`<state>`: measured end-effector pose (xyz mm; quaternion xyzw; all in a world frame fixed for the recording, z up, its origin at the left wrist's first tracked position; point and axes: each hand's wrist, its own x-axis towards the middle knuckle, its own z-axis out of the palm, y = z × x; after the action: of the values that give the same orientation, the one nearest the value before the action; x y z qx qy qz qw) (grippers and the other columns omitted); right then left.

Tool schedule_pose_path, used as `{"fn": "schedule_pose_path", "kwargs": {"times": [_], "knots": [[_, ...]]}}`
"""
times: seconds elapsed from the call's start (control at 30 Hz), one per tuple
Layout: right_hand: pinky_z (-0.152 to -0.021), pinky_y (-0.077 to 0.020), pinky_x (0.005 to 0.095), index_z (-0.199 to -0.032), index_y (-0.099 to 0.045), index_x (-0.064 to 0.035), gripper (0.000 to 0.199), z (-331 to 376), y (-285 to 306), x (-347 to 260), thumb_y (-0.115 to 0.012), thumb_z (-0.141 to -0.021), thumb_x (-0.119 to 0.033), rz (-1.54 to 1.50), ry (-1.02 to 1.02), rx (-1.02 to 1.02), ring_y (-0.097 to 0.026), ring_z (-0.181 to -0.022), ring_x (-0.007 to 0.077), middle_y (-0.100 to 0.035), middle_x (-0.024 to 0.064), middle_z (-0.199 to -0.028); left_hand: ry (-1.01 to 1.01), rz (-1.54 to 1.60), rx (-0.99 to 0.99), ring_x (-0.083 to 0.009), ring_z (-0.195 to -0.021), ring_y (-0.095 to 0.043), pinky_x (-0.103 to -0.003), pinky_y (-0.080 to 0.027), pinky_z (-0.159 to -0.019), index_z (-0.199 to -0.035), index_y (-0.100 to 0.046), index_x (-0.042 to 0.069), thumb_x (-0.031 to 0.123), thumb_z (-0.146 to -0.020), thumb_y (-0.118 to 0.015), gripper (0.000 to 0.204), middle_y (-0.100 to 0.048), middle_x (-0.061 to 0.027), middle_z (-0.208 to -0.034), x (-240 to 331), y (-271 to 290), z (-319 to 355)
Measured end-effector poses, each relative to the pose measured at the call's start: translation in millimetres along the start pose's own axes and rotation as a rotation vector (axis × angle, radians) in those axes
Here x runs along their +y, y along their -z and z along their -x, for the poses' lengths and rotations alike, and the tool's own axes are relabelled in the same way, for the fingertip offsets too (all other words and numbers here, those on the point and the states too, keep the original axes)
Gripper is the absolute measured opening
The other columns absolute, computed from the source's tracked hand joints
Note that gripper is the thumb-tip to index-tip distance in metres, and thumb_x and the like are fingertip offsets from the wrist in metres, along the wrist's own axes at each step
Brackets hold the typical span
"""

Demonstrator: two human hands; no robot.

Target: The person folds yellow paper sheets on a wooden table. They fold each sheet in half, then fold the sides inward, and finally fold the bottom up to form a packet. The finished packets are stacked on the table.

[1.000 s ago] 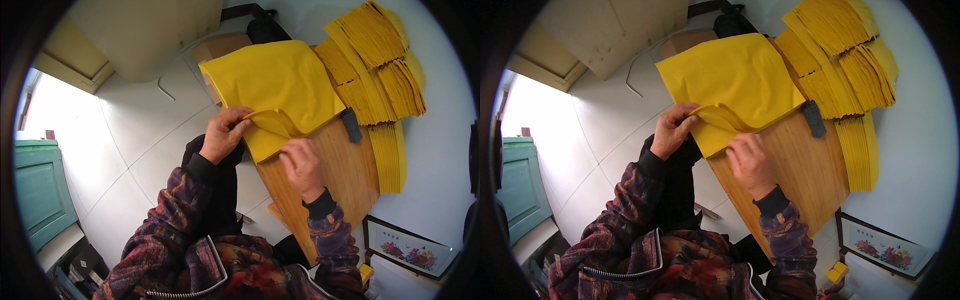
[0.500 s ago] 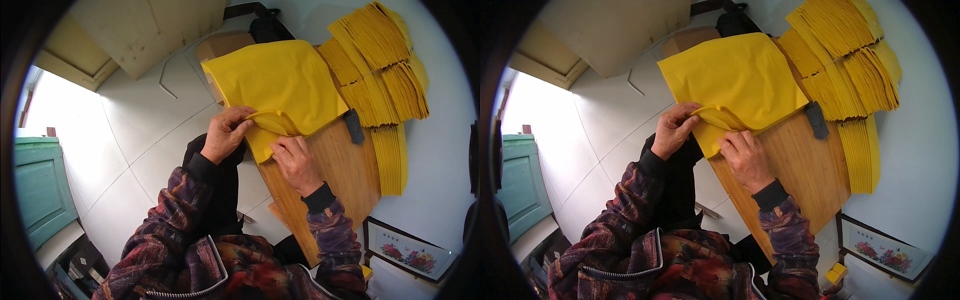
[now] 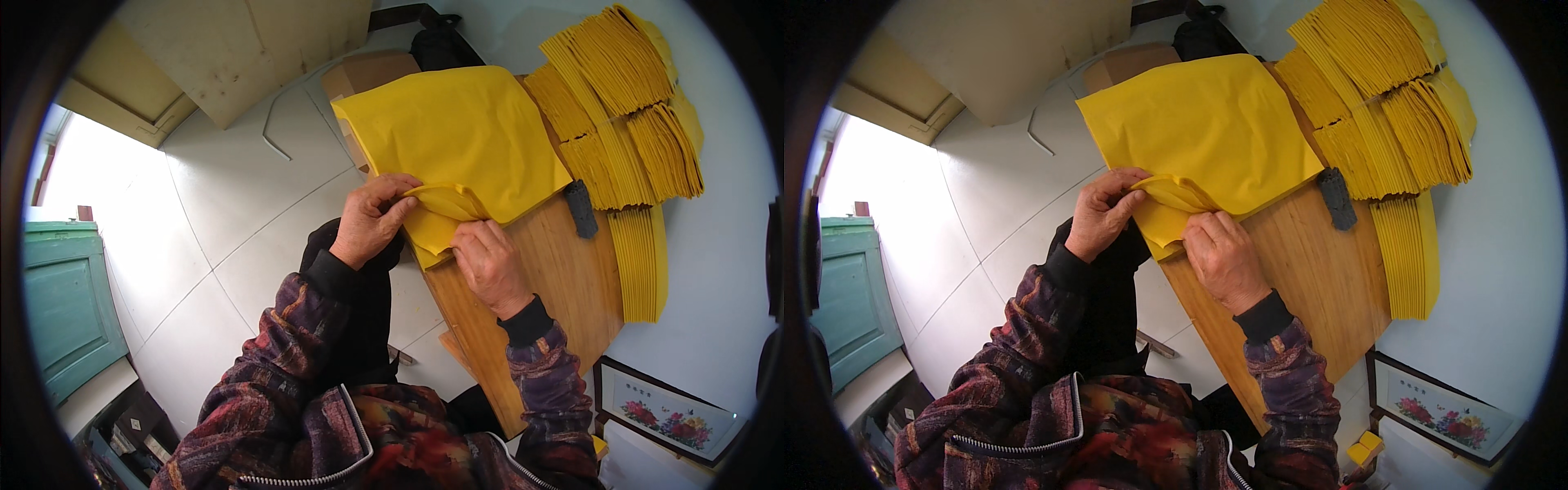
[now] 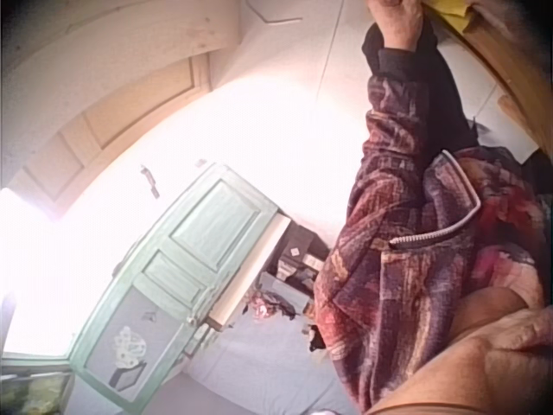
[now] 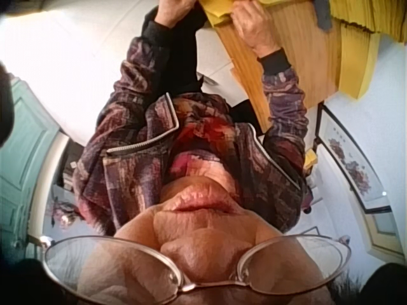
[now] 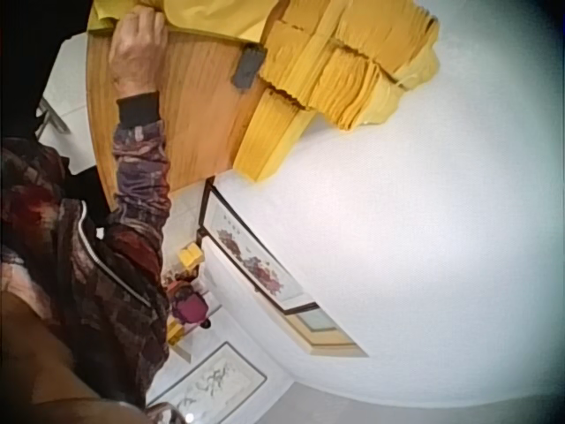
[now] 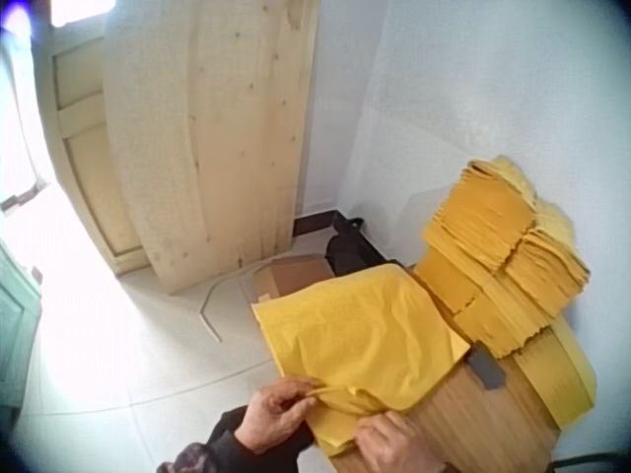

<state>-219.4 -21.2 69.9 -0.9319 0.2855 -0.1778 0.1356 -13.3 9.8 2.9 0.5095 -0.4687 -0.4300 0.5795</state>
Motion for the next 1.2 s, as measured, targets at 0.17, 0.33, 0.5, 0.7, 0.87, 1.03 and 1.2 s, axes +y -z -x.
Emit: {"fn": "schedule_pose_path", "kwargs": {"times": [0.17,0.33,0.5,0.7,0.87,1.03,1.2], "knots": [[-0.075,-0.0490,0.0381,-0.085,-0.056,-0.0014,0.010,-3,3,1,-0.064,-0.078,-0.001,-0.098,-0.042,-0.009,-0.056,-0.085,0.0305,-0.058,0.0111,-0.089,-0.043,-0.014,0.002,-0.0217,-0.091,-0.063,-0.029,-0.049,-0.081,-0.100,-0.065,-0.003,0.002,-0.085,-0.063,0.016,-0.067,-0.0111,-0.101,-1,1,0],[-0.074,-0.0488,0.0385,-0.083,-0.057,-0.0027,0.011,-6,4,5,-0.066,-0.077,0.001,-0.220,-0.107,-0.002,-0.057,-0.084,0.0303,-0.059,0.0101,-0.087,-0.016,0.004,-0.003,-0.0217,-0.090,-0.063,-0.029,-0.049,-0.081,-0.101,-0.065,-0.003,0.002,-0.085,-0.063,0.018,-0.066,-0.0117,-0.100,-1,1,0],[-0.071,-0.0489,0.0381,-0.082,-0.057,-0.0026,0.011,-7,5,8,-0.068,-0.078,-0.002,-0.305,-0.167,0.002,-0.058,-0.081,0.0307,-0.059,0.0105,-0.083,0.038,0.004,-0.008,-0.0221,-0.090,-0.063,-0.029,-0.049,-0.080,-0.101,-0.065,-0.003,0.004,-0.085,-0.063,0.017,-0.066,-0.0121,-0.100,1,1,1],[-0.066,-0.0477,0.0362,-0.081,-0.056,-0.0015,0.010,-10,9,7,-0.066,-0.081,-0.002,-0.379,-0.249,0.002,-0.058,-0.076,0.0300,-0.058,0.0114,-0.080,-0.023,-0.026,-0.006,-0.0234,-0.089,-0.063,-0.030,-0.050,-0.081,-0.099,-0.065,-0.004,0.007,-0.086,-0.062,0.017,-0.067,-0.0130,-0.099,3,2,-1],[-0.063,-0.0470,0.0364,-0.082,-0.056,-0.0014,0.009,-16,12,2,-0.064,-0.083,-0.002,-0.333,-0.287,0.063,-0.058,-0.071,0.0306,-0.058,0.0117,-0.077,-0.009,0.033,-0.077,-0.0223,-0.095,-0.061,-0.030,-0.048,-0.083,-0.098,-0.064,-0.004,0.009,-0.085,-0.063,0.019,-0.065,-0.0124,-0.106,5,7,1],[-0.064,-0.0476,0.0368,-0.083,-0.056,-0.0014,0.008,-25,8,-2,-0.064,-0.083,-0.002,-0.209,-0.283,0.192,-0.059,-0.074,0.0317,-0.059,0.0126,-0.079,-0.062,0.034,-0.107,-0.0131,-0.096,-0.057,-0.024,-0.046,-0.082,-0.106,-0.063,-0.003,0.010,-0.086,-0.066,0.025,-0.060,-0.0076,-0.113,1,7,3],[-0.067,-0.0488,0.0380,-0.088,-0.058,-0.0018,0.009,-15,6,-3,-0.065,-0.082,-0.002,-0.144,-0.261,0.313,-0.059,-0.077,0.0322,-0.060,0.0124,-0.083,-0.091,-0.037,-0.045,-0.0141,-0.097,-0.058,-0.025,-0.046,-0.087,-0.107,-0.063,-0.003,0.001,-0.086,-0.065,0.022,-0.063,-0.0073,-0.108,-7,2,0]]}}
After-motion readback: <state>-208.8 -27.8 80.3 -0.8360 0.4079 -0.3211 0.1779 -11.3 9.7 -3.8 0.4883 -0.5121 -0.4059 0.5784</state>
